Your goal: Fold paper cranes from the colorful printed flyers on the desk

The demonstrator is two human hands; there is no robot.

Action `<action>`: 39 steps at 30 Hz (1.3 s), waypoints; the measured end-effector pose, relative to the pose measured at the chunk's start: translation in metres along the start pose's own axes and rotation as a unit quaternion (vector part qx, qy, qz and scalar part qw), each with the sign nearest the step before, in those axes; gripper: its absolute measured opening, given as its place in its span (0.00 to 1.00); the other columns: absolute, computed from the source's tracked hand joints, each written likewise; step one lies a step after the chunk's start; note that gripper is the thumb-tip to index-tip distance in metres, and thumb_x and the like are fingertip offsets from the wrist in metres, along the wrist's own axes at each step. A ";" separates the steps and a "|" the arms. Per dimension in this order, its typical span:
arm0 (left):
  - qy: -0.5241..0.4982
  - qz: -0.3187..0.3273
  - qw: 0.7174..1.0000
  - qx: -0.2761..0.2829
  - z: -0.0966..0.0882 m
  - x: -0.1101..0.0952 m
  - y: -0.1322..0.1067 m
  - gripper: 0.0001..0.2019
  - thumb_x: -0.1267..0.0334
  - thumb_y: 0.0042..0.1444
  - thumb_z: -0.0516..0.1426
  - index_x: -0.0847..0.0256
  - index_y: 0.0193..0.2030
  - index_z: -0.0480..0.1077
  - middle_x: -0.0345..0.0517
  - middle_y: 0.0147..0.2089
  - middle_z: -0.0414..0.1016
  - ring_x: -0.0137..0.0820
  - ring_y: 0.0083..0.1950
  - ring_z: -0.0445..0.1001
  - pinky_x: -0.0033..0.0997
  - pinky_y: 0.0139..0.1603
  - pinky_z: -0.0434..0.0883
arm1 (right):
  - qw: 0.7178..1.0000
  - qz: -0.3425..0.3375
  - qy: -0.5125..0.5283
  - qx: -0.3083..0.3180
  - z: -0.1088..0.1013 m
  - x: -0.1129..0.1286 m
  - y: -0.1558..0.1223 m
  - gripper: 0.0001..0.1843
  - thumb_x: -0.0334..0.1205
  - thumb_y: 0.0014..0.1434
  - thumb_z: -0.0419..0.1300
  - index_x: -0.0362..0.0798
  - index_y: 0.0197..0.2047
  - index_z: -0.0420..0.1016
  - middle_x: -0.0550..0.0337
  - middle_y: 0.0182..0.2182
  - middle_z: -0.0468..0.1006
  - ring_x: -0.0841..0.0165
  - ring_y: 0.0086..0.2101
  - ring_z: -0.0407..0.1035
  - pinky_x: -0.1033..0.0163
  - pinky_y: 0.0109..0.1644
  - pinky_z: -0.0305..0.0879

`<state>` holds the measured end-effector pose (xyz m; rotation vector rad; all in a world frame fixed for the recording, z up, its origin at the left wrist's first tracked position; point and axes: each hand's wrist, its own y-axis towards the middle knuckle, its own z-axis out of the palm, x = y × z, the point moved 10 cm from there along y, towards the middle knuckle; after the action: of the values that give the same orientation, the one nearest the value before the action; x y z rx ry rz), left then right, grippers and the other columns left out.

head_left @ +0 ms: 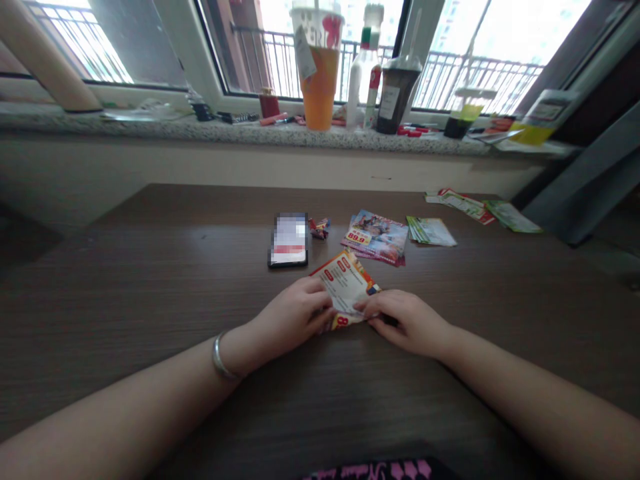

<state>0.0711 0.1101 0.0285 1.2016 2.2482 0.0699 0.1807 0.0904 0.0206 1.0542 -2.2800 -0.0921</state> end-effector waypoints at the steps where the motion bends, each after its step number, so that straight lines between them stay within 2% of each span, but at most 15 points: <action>1: 0.006 -0.008 1.000 -0.009 -0.001 0.003 -0.001 0.07 0.66 0.62 0.54 0.60 0.40 0.74 0.48 0.47 0.72 0.33 0.49 0.70 0.36 0.50 0.71 | 1.000 0.005 -0.003 -0.004 0.000 -0.002 -0.001 0.08 0.30 0.59 0.56 0.48 0.41 0.71 0.57 0.43 0.79 0.67 0.42 0.74 0.61 0.46 0.69; 6: 0.080 -0.030 0.996 -0.020 -0.001 0.011 -0.004 0.09 0.64 0.61 0.54 0.63 0.32 0.71 0.48 0.44 0.70 0.33 0.45 0.69 0.36 0.47 0.72 | 0.999 0.008 -0.028 -0.014 0.000 -0.007 -0.003 0.10 0.31 0.61 0.55 0.50 0.43 0.73 0.58 0.42 0.79 0.67 0.41 0.73 0.61 0.46 0.69; 11: 0.152 -0.056 0.987 0.016 0.002 0.015 -0.004 0.10 0.61 0.62 0.53 0.61 0.34 0.71 0.46 0.43 0.73 0.37 0.44 0.68 0.40 0.45 0.71 | 0.998 0.001 -0.055 -0.018 -0.001 -0.007 -0.003 0.12 0.31 0.62 0.54 0.50 0.45 0.75 0.59 0.39 0.80 0.68 0.39 0.73 0.62 0.45 0.68; 19: 0.157 -0.073 0.985 0.013 0.003 0.025 -0.005 0.10 0.59 0.62 0.53 0.60 0.35 0.71 0.47 0.44 0.72 0.36 0.45 0.67 0.38 0.45 0.71 | 0.993 -0.025 -0.111 -0.019 -0.002 0.002 0.001 0.15 0.32 0.63 0.53 0.50 0.50 0.75 0.57 0.41 0.79 0.66 0.40 0.71 0.58 0.45 0.68; 25: 0.167 -0.076 0.983 0.017 0.005 0.028 -0.005 0.09 0.59 0.62 0.54 0.61 0.34 0.70 0.48 0.43 0.71 0.36 0.45 0.68 0.38 0.45 0.71 | 0.984 -0.028 -0.174 -0.018 0.003 0.001 -0.004 0.16 0.33 0.63 0.53 0.53 0.51 0.75 0.55 0.49 0.76 0.64 0.44 0.69 0.56 0.47 0.69; 35: 0.189 -0.096 0.977 0.026 0.007 0.034 -0.004 0.10 0.58 0.62 0.54 0.62 0.34 0.70 0.48 0.42 0.70 0.35 0.44 0.68 0.36 0.43 0.71 | 0.976 -0.038 -0.216 0.012 0.008 0.006 0.000 0.16 0.34 0.64 0.52 0.50 0.51 0.75 0.54 0.44 0.77 0.64 0.41 0.68 0.56 0.45 0.69; 39: 0.173 -0.090 0.981 0.011 0.004 0.034 -0.003 0.10 0.58 0.61 0.55 0.62 0.33 0.69 0.47 0.41 0.70 0.34 0.43 0.68 0.35 0.43 0.71 | 0.972 -0.039 -0.233 0.021 0.009 0.008 0.001 0.16 0.34 0.64 0.52 0.48 0.51 0.76 0.53 0.44 0.78 0.64 0.39 0.68 0.57 0.43 0.69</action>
<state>0.0564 0.1336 0.0082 1.0559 2.6585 0.1972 0.1711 0.0833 0.0178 1.2482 -2.6615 -0.3601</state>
